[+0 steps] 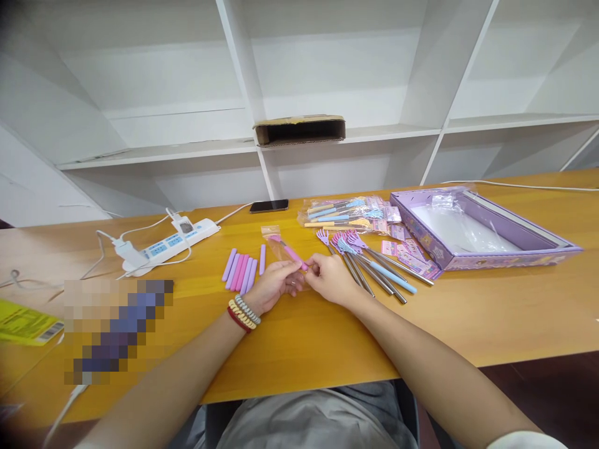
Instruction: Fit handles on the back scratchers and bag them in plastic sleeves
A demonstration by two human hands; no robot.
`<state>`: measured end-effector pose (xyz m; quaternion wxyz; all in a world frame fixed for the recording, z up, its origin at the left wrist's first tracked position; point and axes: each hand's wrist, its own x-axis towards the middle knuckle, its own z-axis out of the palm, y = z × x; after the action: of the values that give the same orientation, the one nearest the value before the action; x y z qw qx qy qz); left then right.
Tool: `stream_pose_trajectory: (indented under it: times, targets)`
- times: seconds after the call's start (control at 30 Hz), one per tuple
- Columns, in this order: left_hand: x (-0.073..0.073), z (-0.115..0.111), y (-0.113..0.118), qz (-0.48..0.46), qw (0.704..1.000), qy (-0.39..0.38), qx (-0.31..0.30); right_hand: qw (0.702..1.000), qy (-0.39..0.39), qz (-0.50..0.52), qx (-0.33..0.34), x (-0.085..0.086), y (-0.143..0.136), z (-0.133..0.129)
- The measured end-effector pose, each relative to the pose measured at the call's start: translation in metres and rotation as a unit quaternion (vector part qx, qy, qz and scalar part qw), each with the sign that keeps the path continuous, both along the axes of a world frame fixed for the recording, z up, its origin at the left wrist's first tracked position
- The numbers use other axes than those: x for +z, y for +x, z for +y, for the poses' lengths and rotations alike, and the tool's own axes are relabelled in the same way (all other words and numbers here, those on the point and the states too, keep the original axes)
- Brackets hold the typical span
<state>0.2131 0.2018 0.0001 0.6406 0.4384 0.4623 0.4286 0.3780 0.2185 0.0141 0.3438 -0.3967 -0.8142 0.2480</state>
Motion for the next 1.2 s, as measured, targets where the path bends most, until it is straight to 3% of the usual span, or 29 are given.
stream_pose_trajectory:
  times: [0.47, 0.77, 0.9, 1.2]
  targets:
    - [0.0065, -0.0012, 0.0013, 0.001, 1.000, -0.015, -0.007, 0.999, 0.030, -0.031, -0.019, -0.0014, -0.0018, -0.0008]
    - [0.0061, -0.0012, 0.0005, -0.021, 1.000, -0.014, 0.006, 0.996, 0.068, -0.030, 0.039, -0.0030, 0.0003, -0.0016]
    - [0.0066, -0.0010, 0.0003, -0.023, 1.000, -0.017, 0.000, 0.996, 0.060, -0.032, 0.061, -0.0030, 0.0017, -0.0011]
    - [0.0075, -0.0032, -0.0008, 0.010, 1.000, -0.012, -0.025, 0.999, 0.009, -0.022, 0.030, -0.0013, 0.0028, -0.0019]
